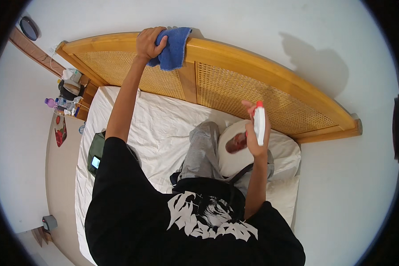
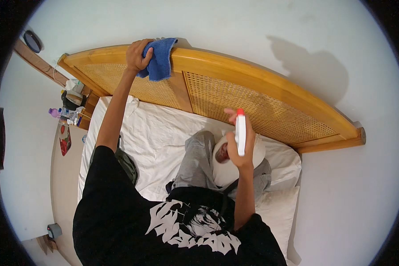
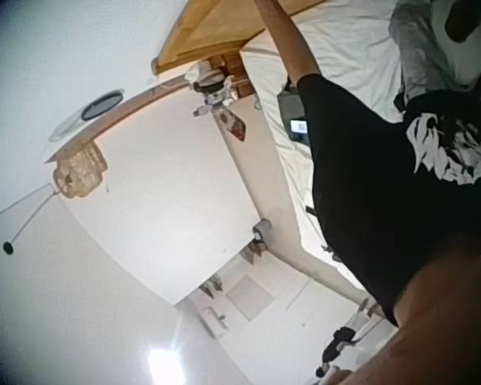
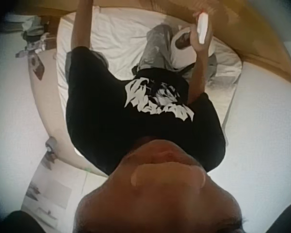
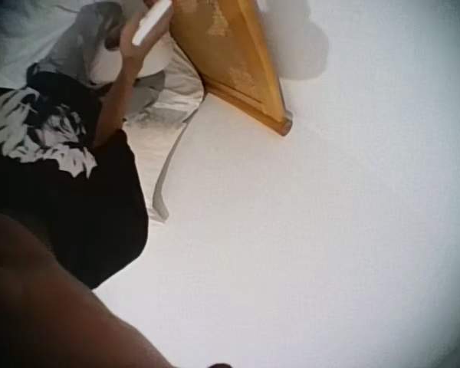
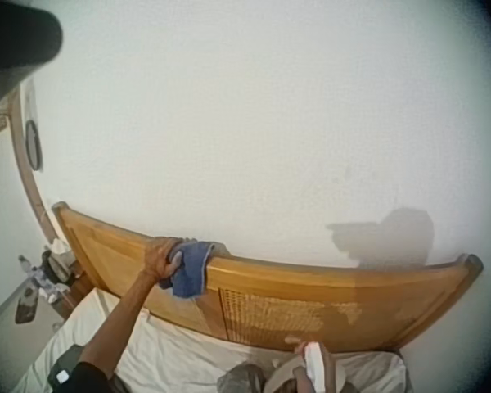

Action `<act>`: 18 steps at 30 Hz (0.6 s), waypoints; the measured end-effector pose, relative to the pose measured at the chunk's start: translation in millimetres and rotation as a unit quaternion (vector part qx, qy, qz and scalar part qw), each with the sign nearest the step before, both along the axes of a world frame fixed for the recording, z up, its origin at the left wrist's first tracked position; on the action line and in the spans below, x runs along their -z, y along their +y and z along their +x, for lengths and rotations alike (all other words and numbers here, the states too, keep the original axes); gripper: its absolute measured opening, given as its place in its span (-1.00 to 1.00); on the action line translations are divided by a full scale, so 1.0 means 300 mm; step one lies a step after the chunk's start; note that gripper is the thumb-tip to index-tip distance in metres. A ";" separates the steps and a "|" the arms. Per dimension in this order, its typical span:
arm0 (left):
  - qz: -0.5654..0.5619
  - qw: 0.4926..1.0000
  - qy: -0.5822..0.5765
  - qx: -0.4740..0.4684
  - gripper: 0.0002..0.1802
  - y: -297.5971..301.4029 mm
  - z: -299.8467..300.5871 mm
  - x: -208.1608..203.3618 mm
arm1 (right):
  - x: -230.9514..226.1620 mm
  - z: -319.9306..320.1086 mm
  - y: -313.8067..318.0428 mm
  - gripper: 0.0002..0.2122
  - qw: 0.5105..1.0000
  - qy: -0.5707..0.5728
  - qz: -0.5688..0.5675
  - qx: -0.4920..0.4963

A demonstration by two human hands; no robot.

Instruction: The person sits on a bed and cleans a wooden headboard with a woven cane center. They use a spray bottle to apply cleaning solution and a blue cloth to wipe the surface, moving systematically from one side to the other.

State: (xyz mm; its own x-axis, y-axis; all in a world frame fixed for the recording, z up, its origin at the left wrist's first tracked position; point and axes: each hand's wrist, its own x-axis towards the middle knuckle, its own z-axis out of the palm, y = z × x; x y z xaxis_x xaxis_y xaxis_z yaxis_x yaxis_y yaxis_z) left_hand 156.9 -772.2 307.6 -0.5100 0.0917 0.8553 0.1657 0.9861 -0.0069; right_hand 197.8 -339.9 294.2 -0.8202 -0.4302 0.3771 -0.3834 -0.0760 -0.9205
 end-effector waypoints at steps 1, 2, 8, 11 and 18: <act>0.001 1.000 0.010 0.004 -0.68 -0.004 0.002 -0.001 | 0.010 -0.033 -0.029 -0.67 1.000 0.017 0.006 0.006; -0.010 1.000 0.006 0.011 -0.68 -0.013 0.005 -0.002 | 0.017 -0.060 -0.055 -0.69 0.999 0.037 0.023 0.008; -0.033 0.999 0.014 0.000 -0.67 -0.131 0.058 -0.017 | 0.043 -0.105 -0.245 -0.70 0.996 0.074 0.035 -0.021; -0.020 1.000 0.009 0.001 -0.67 -0.178 0.070 -0.007 | 0.015 -0.112 -0.355 -0.72 0.994 0.096 0.043 -0.040; -0.014 0.998 0.065 -0.003 -0.67 -0.202 0.054 0.022 | -0.190 -0.235 -0.481 -0.84 0.972 -0.102 0.054 -0.204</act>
